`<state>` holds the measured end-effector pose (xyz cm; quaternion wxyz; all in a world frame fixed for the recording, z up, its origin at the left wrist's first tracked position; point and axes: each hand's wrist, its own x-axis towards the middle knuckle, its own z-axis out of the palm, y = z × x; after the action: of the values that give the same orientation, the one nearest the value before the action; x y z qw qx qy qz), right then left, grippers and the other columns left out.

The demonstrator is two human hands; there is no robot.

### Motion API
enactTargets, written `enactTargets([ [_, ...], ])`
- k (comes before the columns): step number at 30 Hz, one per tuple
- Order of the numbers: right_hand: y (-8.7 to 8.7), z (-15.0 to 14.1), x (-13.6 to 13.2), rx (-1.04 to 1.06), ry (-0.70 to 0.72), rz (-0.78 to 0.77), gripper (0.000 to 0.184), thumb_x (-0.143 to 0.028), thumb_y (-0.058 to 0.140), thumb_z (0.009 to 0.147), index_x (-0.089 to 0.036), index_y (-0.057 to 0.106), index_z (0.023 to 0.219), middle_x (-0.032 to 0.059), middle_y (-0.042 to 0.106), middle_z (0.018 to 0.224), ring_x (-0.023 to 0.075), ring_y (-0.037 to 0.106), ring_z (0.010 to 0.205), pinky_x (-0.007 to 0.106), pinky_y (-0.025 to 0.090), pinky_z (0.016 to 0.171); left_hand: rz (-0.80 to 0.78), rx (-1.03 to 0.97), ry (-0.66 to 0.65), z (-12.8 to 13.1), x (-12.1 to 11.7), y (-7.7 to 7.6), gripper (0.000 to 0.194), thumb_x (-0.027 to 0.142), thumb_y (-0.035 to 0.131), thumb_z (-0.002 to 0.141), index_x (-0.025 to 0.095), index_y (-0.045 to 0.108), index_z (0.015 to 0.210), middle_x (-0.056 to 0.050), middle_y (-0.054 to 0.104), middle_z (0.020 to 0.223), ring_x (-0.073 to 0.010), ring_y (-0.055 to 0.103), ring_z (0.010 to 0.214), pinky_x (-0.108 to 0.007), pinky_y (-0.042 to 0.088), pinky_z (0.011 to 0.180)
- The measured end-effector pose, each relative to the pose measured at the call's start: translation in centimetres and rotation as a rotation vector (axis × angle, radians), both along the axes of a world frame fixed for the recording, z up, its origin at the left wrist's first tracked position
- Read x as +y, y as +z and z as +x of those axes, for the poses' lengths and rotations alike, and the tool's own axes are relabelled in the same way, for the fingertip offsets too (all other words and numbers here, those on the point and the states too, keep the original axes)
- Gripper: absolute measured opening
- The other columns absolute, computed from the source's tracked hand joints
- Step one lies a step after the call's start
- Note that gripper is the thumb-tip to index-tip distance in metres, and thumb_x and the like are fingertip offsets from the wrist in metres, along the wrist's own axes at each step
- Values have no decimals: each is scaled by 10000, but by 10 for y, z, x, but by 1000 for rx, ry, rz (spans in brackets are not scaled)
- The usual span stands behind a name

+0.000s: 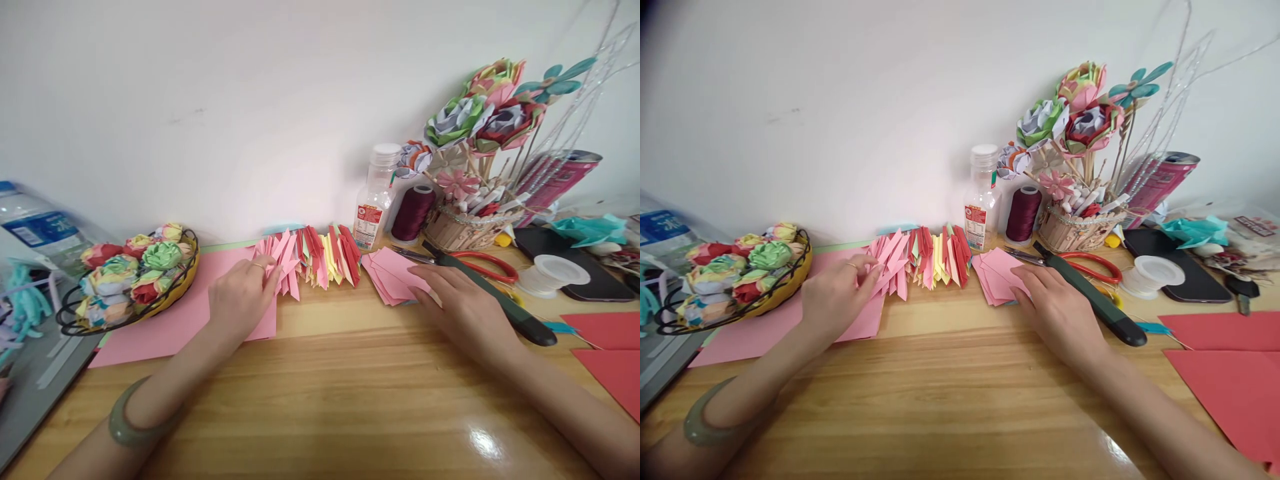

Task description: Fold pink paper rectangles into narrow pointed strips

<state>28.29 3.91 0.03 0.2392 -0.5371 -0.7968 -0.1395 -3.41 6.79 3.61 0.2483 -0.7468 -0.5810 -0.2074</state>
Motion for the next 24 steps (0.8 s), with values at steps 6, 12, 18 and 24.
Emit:
enactTargets([
  [6,-8,5,2,-246,0,-37,280,-123,378,868,-46,585,1040,200,664,974,279,637,868,362,511,672,27,34,-527,18,-20,-12,293,230,423,927,151,628,733,5,604,555,-118,559,518,-214,340,469],
  [12,-11,9,0,-361,15,-37,408,9,366,768,-24,529,1141,162,685,896,240,648,777,301,497,584,-61,45,-696,30,-31,-14,285,171,387,929,145,608,751,13,563,550,-116,511,502,-219,328,449],
  [18,-12,10,0,-363,-8,-38,357,-81,379,837,-31,511,1165,175,678,889,241,641,789,308,497,605,-148,112,-831,35,-37,-23,270,163,394,921,149,576,722,5,539,581,-136,507,559,-232,350,482],
  [24,-12,11,1,-321,-52,-44,354,-67,370,832,-41,526,1149,124,675,768,218,630,655,292,465,530,-230,189,-914,35,-42,-32,207,127,433,890,162,538,715,7,537,625,-142,483,574,-236,337,486],
])
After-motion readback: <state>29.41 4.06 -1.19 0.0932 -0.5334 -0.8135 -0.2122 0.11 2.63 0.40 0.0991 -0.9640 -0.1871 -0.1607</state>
